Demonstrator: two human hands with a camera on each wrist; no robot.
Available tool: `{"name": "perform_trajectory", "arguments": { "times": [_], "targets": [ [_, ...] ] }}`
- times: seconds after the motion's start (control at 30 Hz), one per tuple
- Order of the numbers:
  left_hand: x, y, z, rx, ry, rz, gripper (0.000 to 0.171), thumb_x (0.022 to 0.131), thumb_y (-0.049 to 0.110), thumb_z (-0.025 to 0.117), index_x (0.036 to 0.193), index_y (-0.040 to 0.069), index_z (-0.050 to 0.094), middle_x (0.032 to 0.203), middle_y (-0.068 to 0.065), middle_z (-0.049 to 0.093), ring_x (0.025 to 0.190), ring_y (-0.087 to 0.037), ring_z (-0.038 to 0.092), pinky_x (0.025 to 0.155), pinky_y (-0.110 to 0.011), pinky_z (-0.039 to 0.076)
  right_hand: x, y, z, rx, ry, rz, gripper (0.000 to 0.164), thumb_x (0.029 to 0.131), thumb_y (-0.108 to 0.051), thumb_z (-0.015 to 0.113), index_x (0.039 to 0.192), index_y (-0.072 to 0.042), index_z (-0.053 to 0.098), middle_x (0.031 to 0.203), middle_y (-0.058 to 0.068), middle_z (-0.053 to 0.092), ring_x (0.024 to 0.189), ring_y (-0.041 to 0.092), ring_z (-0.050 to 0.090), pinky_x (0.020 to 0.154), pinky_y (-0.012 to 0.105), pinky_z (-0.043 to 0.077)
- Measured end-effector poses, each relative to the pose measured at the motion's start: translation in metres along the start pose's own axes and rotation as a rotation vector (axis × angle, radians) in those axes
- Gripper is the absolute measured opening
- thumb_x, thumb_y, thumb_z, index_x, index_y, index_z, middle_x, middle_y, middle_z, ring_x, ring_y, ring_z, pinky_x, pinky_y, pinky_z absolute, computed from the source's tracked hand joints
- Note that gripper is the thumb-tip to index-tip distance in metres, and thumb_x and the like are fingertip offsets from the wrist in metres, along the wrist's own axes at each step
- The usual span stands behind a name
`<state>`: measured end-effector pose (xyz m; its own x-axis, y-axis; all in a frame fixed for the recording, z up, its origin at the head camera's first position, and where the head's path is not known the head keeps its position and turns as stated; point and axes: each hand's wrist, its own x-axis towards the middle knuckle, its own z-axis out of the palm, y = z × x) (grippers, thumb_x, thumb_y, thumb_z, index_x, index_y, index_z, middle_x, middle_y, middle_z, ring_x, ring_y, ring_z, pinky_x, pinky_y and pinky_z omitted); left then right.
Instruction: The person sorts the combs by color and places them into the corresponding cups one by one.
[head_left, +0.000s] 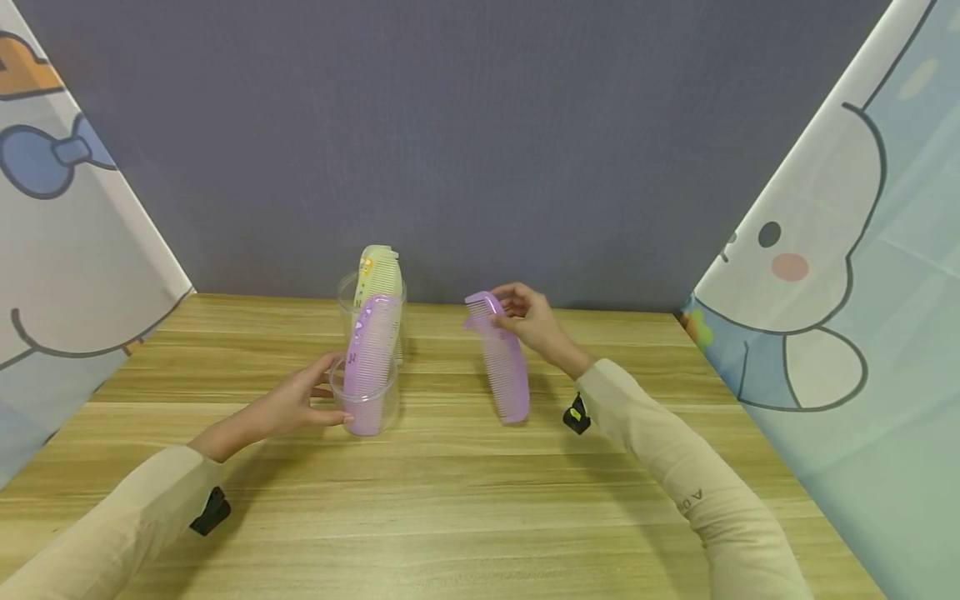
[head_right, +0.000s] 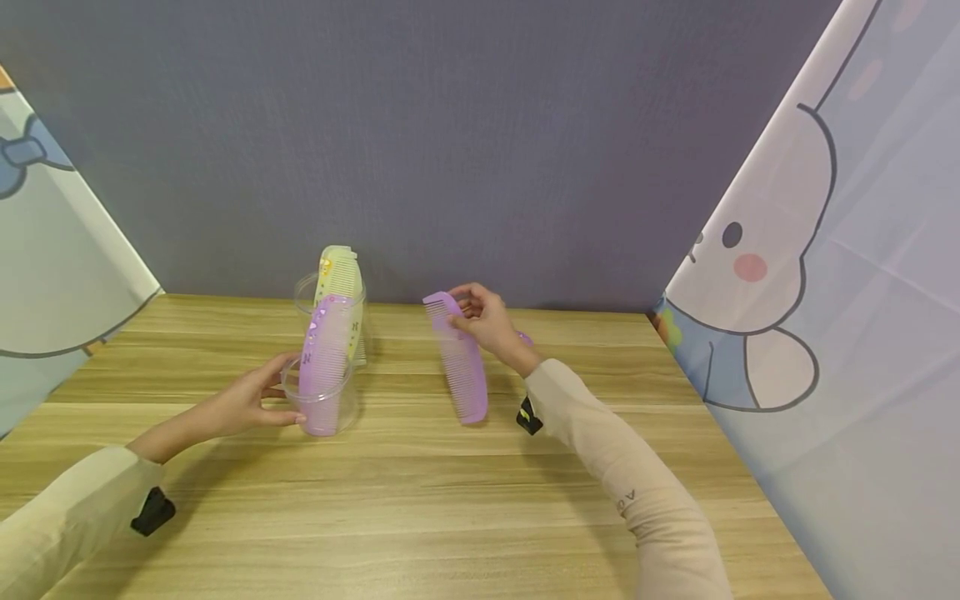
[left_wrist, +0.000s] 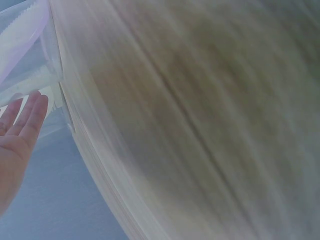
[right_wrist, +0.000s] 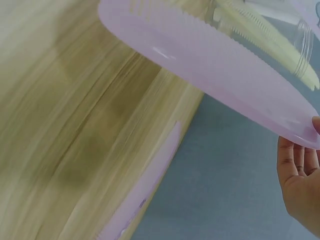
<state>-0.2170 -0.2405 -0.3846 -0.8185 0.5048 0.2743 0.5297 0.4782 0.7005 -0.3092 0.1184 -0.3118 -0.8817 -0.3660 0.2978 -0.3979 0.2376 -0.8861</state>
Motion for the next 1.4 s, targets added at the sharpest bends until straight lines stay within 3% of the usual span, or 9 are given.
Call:
{"name": "perform_trajectory", "arguments": {
  "times": [0.37, 0.8, 1.4],
  "targets": [
    [0.0, 0.002, -0.001, 0.013, -0.006, -0.003, 0.081, 0.075, 0.018, 0.075, 0.137, -0.002, 0.027, 0.129, -0.024, 0.045, 0.103, -0.036, 0.057, 0.081, -0.04, 0.055, 0.007, -0.012, 0.021, 0.018, 0.004, -0.079, 0.035, 0.079, 0.007, 0.064, 0.113, 0.006, 0.053, 0.098, 0.026, 0.061, 0.077, 0.01, 0.059, 0.07, 0.021, 0.052],
    [-0.001, 0.002, -0.001, 0.013, -0.006, -0.01, 0.083, 0.076, 0.019, 0.075, 0.138, -0.003, 0.025, 0.13, -0.023, 0.044, 0.103, -0.036, 0.056, 0.082, -0.04, 0.054, 0.018, -0.039, 0.034, 0.078, 0.12, -0.121, 0.034, 0.079, 0.005, 0.065, 0.111, 0.004, 0.055, 0.096, 0.02, 0.061, 0.079, 0.01, 0.057, 0.07, 0.019, 0.05],
    [0.0, -0.001, 0.0, 0.0, -0.004, 0.006, 0.083, 0.074, 0.018, 0.076, 0.138, -0.002, 0.026, 0.131, -0.025, 0.043, 0.104, -0.037, 0.056, 0.081, -0.04, 0.055, 0.029, -0.081, 0.046, 0.173, 0.185, -0.243, 0.032, 0.08, 0.005, 0.065, 0.11, 0.006, 0.053, 0.092, 0.011, 0.059, 0.079, 0.008, 0.056, 0.071, 0.021, 0.049]
  ]
}}
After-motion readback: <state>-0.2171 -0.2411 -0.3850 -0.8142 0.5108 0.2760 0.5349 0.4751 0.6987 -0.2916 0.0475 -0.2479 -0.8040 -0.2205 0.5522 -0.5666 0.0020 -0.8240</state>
